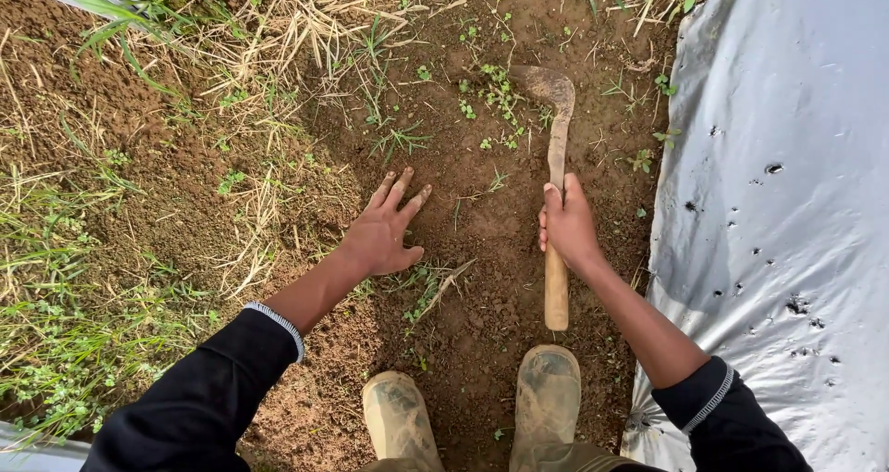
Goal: The person uses a hand hoe to loosen soil and remove weeds from a narrow path between rows of plants covered with plastic mulch. They gather the uprooted weeds by hand and discard them onto the adjacent mulched beds.
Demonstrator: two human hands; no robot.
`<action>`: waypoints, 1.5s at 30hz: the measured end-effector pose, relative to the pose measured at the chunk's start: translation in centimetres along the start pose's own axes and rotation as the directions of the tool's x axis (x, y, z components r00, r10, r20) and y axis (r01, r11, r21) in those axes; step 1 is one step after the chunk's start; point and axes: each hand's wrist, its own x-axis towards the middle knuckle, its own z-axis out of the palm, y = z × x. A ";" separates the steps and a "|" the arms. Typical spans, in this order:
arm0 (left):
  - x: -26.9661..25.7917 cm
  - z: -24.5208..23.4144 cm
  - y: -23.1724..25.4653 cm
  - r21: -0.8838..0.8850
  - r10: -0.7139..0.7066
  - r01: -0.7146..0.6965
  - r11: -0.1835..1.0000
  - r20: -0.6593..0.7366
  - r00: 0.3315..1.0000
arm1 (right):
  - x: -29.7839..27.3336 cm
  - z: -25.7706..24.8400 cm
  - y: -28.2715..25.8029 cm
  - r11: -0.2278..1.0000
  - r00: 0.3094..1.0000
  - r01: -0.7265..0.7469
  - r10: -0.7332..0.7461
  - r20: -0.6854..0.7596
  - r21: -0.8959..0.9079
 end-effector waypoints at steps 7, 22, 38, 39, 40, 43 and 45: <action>0.3 0.3 0.2 0.088 0.006 -0.003 0.996 -0.034 0.999 | 1.9 -0.3 0.0 0.998 0.998 0.056 -0.056 -0.016 -0.004; 6.7 -1.7 2.3 -0.239 0.047 -0.232 0.943 -0.595 0.803 | -6.0 0.5 4.3 0.999 0.997 0.043 -0.044 0.068 0.026; 9.4 0.6 0.7 -0.167 0.095 -0.186 0.968 -0.444 0.891 | -2.9 -1.6 3.3 0.957 0.977 0.054 0.008 -0.212 0.286; 9.4 0.9 0.6 -0.168 0.102 -0.191 0.967 -0.430 0.897 | -2.4 -1.9 3.4 0.961 0.977 0.067 -0.009 -0.214 0.268; 9.3 0.8 0.7 -0.165 0.108 -0.196 0.967 -0.430 0.896 | -2.2 -1.8 3.5 0.961 0.975 0.068 -0.008 -0.220 0.270; 8.9 0.3 0.8 -0.127 0.089 -0.139 0.982 -0.338 0.937 | -2.6 -1.3 3.5 0.943 0.975 0.056 0.018 -0.221 0.327; 8.8 -0.2 0.8 -0.128 0.082 -0.125 0.984 -0.297 0.951 | -4.2 -0.6 3.9 0.943 0.978 -0.011 0.080 -0.193 0.332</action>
